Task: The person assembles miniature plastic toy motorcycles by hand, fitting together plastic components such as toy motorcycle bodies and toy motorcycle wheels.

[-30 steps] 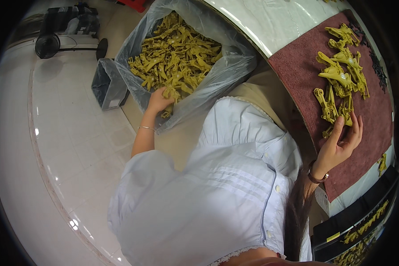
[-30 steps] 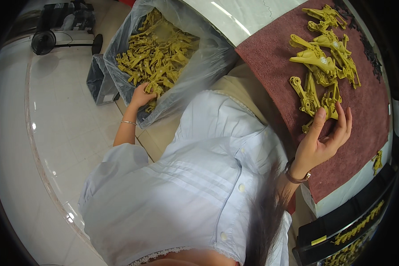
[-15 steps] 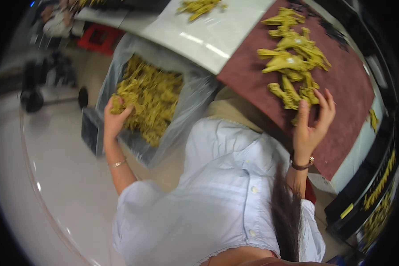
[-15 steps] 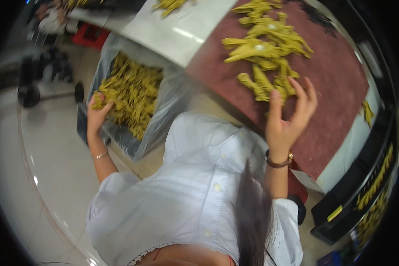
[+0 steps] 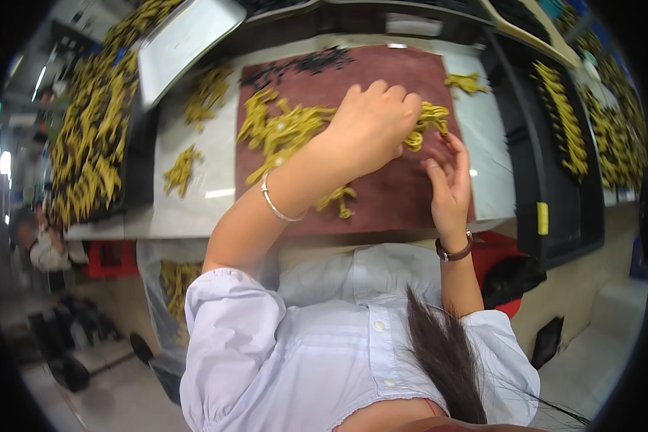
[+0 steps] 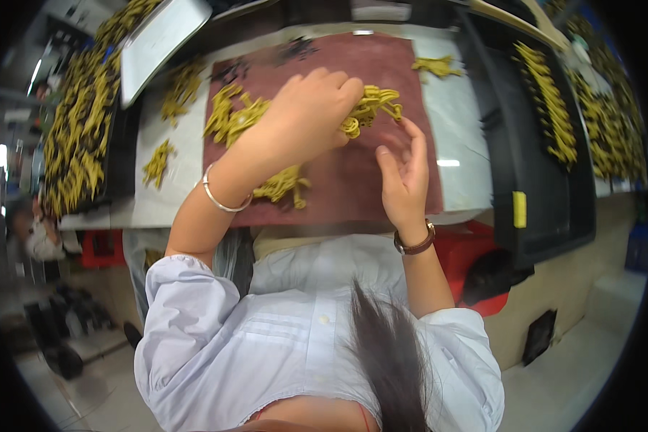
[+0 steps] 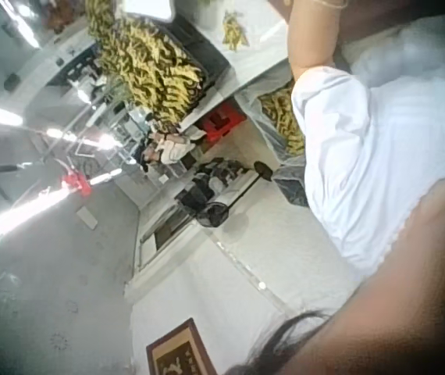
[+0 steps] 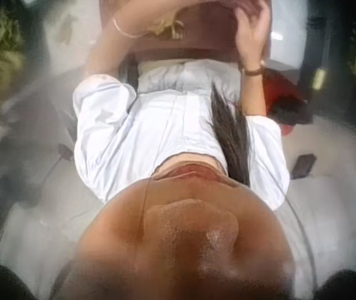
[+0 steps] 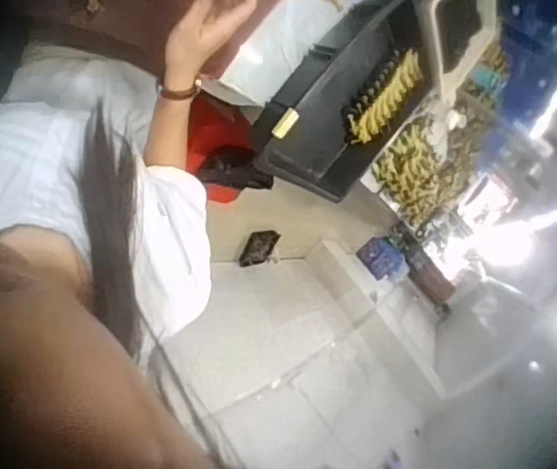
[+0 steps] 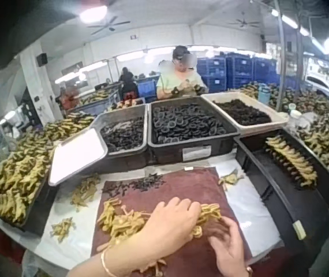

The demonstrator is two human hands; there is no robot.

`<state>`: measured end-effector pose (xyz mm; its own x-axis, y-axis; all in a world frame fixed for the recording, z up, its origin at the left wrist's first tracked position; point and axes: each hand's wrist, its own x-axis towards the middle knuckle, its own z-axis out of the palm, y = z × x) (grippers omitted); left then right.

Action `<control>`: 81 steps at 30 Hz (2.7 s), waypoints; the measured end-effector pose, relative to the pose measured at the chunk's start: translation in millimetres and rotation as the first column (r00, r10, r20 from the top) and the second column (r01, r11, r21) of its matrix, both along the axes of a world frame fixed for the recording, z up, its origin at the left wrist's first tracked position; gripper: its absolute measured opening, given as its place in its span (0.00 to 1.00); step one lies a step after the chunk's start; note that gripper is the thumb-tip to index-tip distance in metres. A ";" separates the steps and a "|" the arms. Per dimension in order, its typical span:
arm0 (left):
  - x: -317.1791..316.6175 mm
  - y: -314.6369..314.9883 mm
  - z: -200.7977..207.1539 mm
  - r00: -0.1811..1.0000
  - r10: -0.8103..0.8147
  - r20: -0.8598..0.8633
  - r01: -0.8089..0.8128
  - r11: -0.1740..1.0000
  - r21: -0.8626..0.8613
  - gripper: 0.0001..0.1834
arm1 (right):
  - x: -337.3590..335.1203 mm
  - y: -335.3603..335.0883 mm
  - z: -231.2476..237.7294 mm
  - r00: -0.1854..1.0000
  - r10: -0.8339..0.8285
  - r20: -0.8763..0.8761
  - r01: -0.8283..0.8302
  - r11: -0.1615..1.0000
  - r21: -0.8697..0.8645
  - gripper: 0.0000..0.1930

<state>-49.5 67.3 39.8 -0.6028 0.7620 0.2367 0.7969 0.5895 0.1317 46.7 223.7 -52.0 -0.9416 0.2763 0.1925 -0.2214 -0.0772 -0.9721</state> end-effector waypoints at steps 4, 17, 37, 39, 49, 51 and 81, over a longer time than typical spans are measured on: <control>-9.2 32.8 -33.6 0.996 -0.066 0.053 0.065 0.998 0.003 0.24 | 1.8 30.4 -12.9 0.994 -0.041 0.097 0.047 0.997 -0.063 0.24; 30.8 23.7 -35.2 0.993 -0.118 -0.015 0.119 0.993 0.020 0.28 | -23.3 85.3 -9.0 0.964 -0.242 -0.111 0.246 0.651 0.718 0.09; 76.7 10.5 -52.1 0.943 -0.269 0.198 0.164 0.889 0.427 0.26 | -8.9 72.9 29.2 0.916 -0.375 -0.142 0.385 0.725 0.571 0.04; 66.7 16.7 -43.9 0.975 -0.174 0.141 0.067 0.826 0.560 0.17 | -6.4 66.9 30.6 0.939 -0.341 -0.052 0.325 0.822 0.467 0.04; 45.0 47.2 -70.1 0.972 -0.076 0.221 -0.075 0.794 0.603 0.11 | 1.8 51.4 36.1 0.992 0.032 -0.121 0.052 0.776 0.629 0.11; 45.8 47.8 -74.5 0.985 -0.068 0.160 -0.046 0.787 0.615 0.10 | 0.5 54.3 42.7 0.975 0.041 -0.220 0.150 0.609 0.779 0.10; -21.9 33.4 -13.7 0.933 0.043 -0.358 0.062 0.959 0.277 0.09 | -37.7 103.0 12.2 0.828 -0.504 -0.245 0.397 0.219 0.892 0.05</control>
<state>-71.4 100.7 26.1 -0.4306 0.6382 0.6382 0.8268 0.5625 -0.0046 9.0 326.7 -39.8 -0.7465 0.3741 0.5502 0.1707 0.9070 -0.3850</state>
